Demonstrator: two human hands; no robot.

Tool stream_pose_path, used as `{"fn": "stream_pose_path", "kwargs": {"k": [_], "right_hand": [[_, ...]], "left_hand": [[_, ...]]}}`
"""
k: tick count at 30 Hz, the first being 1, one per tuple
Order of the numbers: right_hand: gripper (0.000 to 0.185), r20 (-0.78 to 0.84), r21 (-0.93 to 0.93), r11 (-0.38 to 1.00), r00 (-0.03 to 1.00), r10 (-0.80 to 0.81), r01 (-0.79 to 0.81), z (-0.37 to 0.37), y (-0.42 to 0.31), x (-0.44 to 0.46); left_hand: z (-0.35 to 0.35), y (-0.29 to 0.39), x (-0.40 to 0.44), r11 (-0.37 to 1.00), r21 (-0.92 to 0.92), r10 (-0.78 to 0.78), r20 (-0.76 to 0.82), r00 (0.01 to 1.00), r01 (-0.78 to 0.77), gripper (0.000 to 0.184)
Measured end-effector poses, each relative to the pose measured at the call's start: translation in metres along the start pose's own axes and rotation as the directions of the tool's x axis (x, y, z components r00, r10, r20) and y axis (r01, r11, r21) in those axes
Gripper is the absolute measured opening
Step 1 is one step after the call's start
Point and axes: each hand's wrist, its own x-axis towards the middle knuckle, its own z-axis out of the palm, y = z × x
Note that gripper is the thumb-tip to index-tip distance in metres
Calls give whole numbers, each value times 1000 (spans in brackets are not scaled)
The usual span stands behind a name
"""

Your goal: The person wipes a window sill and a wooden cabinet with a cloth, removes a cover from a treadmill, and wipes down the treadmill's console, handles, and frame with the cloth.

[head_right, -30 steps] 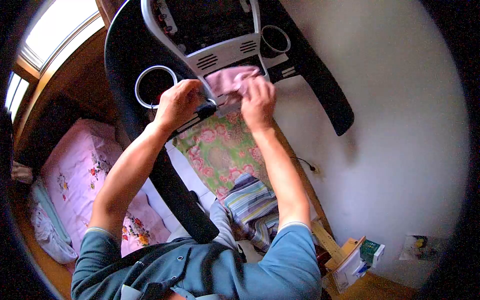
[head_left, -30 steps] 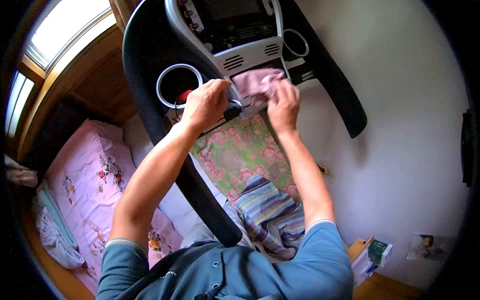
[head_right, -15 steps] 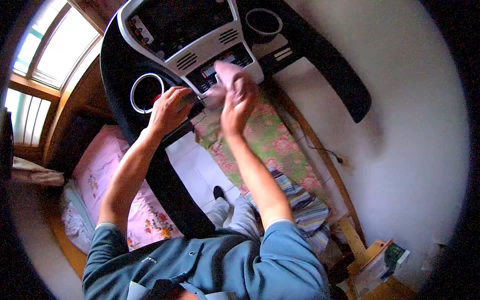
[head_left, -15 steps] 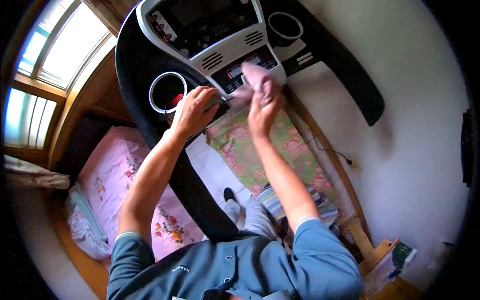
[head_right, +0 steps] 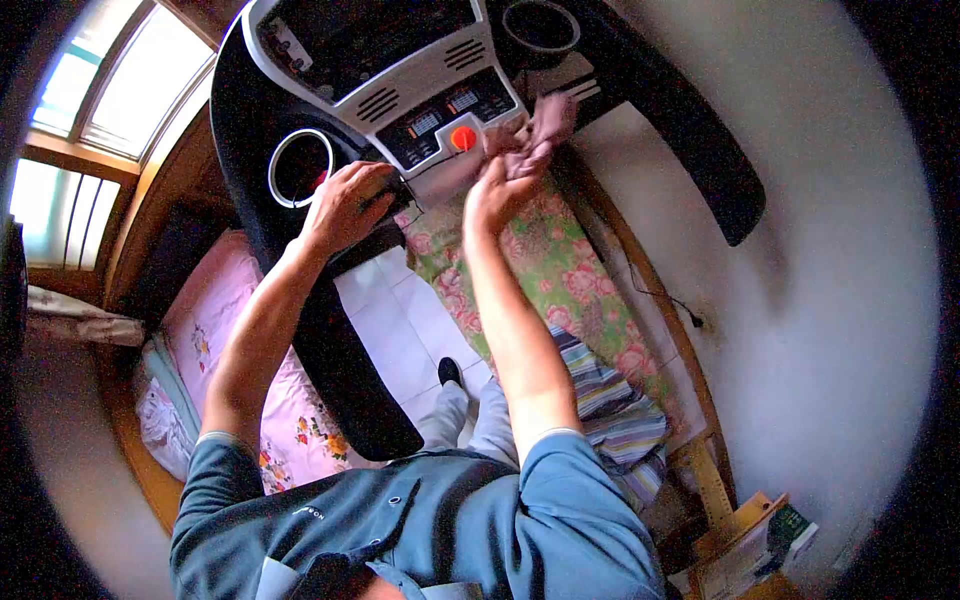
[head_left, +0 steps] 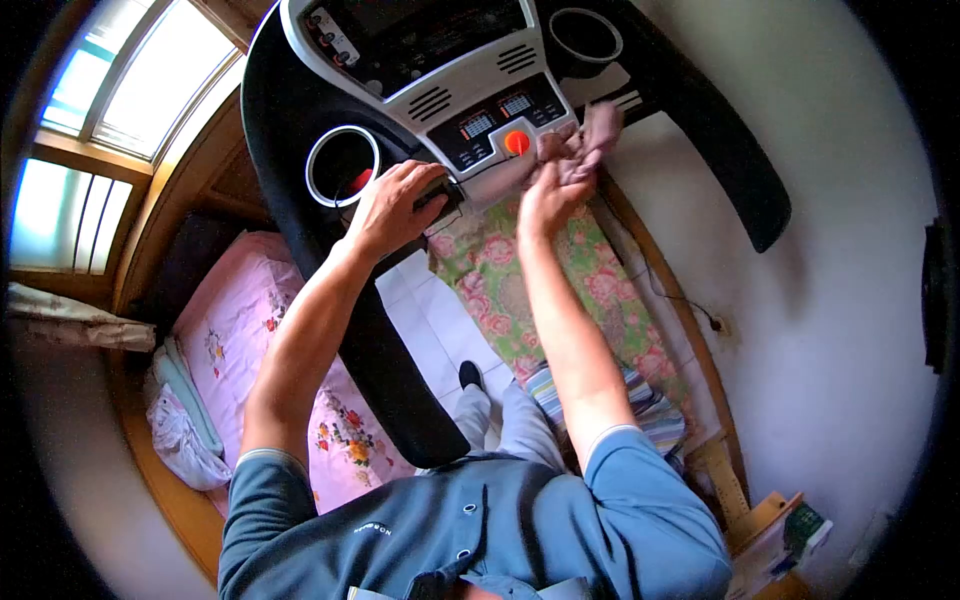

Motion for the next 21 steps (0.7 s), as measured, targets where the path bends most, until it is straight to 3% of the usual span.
{"fn": "stream_pose_path", "kwargs": {"k": [1,2,3,4,5,6,7,9,10,11,13,14,15,16,18,19,21], "right_hand": [[45,-7,39,999,1000,-16,16,11,5,-24],[42,-10,-92,945,949,-316,314,15,24,-49],[40,27,-217,787,810,-586,577,14,40,-71],[28,220,-73,894,882,-417,442,1,33,-93],[19,425,33,966,872,-244,255,-9,25,-106],[23,294,231,906,862,-413,356,2,32,-93],[28,249,166,922,890,-383,350,3,42,-70],[60,155,38,948,936,-317,315,7,61,-24],[60,94,44,981,976,-194,191,5,54,6],[60,73,-52,994,993,-89,93,-3,3,9],[52,-22,-49,958,959,-283,281,19,45,-16],[43,20,-117,851,858,-513,512,15,32,-51],[42,105,-30,808,806,-583,588,13,34,-74],[42,246,50,831,799,-548,554,3,28,-86],[43,219,-19,814,797,-563,580,-4,10,-96],[47,156,-125,800,808,-568,586,3,44,-67],[50,142,-33,974,966,-217,224,1,23,-41]], "left_hand": [[-2,0,2,999,-1,-44,44,998,44,37],[-4,0,3,1000,-8,-25,10,1000,25,35],[-3,0,3,1000,-7,-25,6,1000,25,35],[-1,-2,3,999,-11,-36,-26,999,35,33],[1,-4,2,999,-16,-48,-56,997,47,32],[2,-7,0,1000,-12,-26,-81,996,25,31],[2,-8,-1,1000,-10,-31,-82,996,30,31],[3,-7,-1,999,-29,-30,-85,996,27,29],[1,-7,-2,999,-18,-35,-80,996,34,28],[2,-7,-3,999,-23,-43,-81,996,41,28],[2,-10,0,999,3,-50,-109,993,51,27],[4,-15,0,999,-7,-50,-115,992,50,27],[4,-16,1,999,-9,-52,-118,992,51,27],[3,-18,1,999,-26,-37,-150,988,34,26],[0,-19,-2,998,-54,-41,-191,981,31,25],[-5,-15,-2,997,-66,-55,-201,978,42,24],[-9,-13,-1,996,-69,-76,-220,972,62,24]]}}
